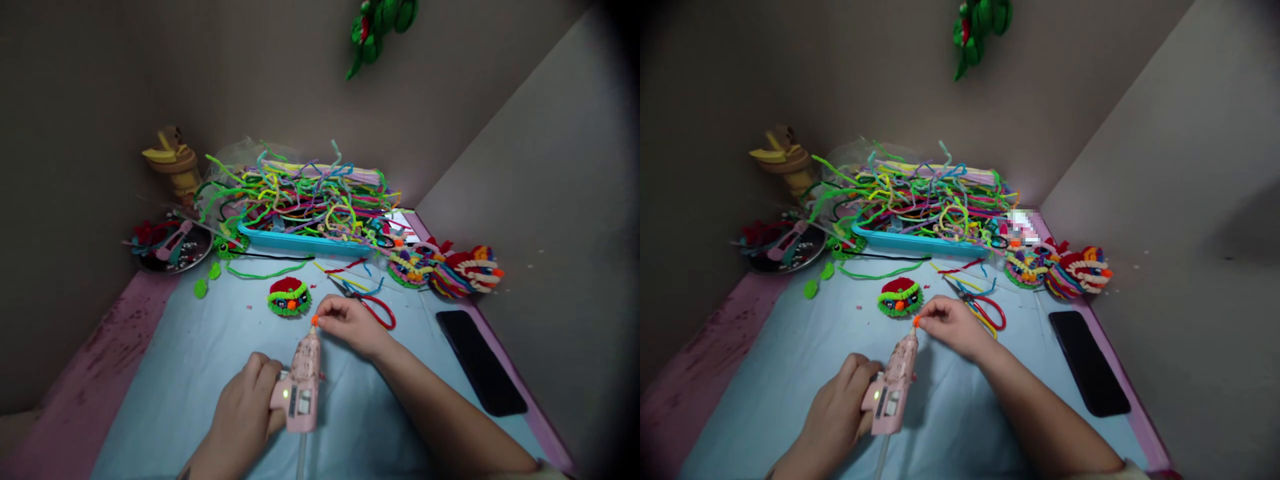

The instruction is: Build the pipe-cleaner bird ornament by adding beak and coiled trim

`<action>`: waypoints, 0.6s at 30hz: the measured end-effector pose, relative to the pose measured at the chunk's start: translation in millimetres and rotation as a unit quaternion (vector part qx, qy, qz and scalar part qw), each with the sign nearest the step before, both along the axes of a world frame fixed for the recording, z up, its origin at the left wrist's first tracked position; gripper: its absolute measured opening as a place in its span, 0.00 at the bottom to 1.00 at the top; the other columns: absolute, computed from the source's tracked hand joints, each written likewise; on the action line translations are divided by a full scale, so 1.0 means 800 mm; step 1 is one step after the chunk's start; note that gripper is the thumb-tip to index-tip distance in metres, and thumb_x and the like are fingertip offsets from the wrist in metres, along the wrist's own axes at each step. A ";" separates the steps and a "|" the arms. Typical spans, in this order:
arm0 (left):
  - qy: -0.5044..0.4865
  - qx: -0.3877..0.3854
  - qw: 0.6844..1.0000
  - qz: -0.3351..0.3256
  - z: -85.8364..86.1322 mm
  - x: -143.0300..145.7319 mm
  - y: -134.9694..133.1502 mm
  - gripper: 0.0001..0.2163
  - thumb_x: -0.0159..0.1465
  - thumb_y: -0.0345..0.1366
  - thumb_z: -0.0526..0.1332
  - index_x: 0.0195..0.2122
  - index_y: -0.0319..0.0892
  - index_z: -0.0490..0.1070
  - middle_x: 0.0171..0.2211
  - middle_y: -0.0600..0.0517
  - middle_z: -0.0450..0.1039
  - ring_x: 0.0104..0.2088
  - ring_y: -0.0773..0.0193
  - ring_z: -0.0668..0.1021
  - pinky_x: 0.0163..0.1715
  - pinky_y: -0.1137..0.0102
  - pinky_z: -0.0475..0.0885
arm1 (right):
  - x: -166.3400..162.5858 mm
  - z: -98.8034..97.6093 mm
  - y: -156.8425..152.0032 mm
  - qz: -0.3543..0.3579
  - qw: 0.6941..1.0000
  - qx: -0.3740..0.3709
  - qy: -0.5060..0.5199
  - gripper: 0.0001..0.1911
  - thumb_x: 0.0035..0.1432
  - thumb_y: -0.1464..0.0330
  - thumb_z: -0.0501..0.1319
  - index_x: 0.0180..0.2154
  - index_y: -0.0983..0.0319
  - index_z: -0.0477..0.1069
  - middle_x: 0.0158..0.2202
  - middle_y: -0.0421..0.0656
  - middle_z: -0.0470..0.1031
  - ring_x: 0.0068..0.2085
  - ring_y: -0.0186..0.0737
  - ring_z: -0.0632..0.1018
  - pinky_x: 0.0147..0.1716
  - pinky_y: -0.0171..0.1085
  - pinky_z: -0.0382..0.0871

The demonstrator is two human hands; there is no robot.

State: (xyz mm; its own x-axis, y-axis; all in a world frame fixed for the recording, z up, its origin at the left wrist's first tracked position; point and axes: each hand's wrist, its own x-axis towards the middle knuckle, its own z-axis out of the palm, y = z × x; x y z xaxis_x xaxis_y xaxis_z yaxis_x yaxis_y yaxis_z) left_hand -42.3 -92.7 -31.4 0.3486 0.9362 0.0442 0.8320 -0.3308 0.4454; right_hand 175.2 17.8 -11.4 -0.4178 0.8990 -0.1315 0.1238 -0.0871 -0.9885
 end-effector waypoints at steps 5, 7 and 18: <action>0.009 -0.015 1.000 0.000 0.000 0.000 0.000 0.10 0.59 0.34 0.59 0.42 0.42 0.67 0.36 0.49 0.66 0.30 0.60 0.75 0.28 0.68 0.70 | -0.001 -0.002 0.001 -0.001 0.999 -0.028 0.024 0.10 0.50 0.63 0.65 0.29 0.64 0.71 0.28 0.40 0.72 0.30 0.34 0.70 0.31 0.33 0.64; 0.014 -0.025 1.000 0.004 0.001 0.000 0.000 0.10 0.59 0.33 0.59 0.42 0.42 0.67 0.36 0.49 0.66 0.31 0.60 0.75 0.29 0.68 0.69 | -0.001 -0.003 0.001 -0.004 0.999 -0.042 0.033 0.11 0.50 0.62 0.66 0.29 0.64 0.72 0.28 0.40 0.72 0.30 0.33 0.70 0.30 0.32 0.63; 0.013 -0.036 0.999 -0.004 0.002 0.001 0.000 0.12 0.60 0.35 0.59 0.45 0.43 0.65 0.38 0.48 0.66 0.32 0.59 0.75 0.30 0.67 0.70 | -0.003 -0.003 -0.001 -0.017 0.992 -0.080 0.098 0.11 0.48 0.62 0.68 0.28 0.64 0.73 0.26 0.39 0.71 0.28 0.32 0.68 0.30 0.32 0.61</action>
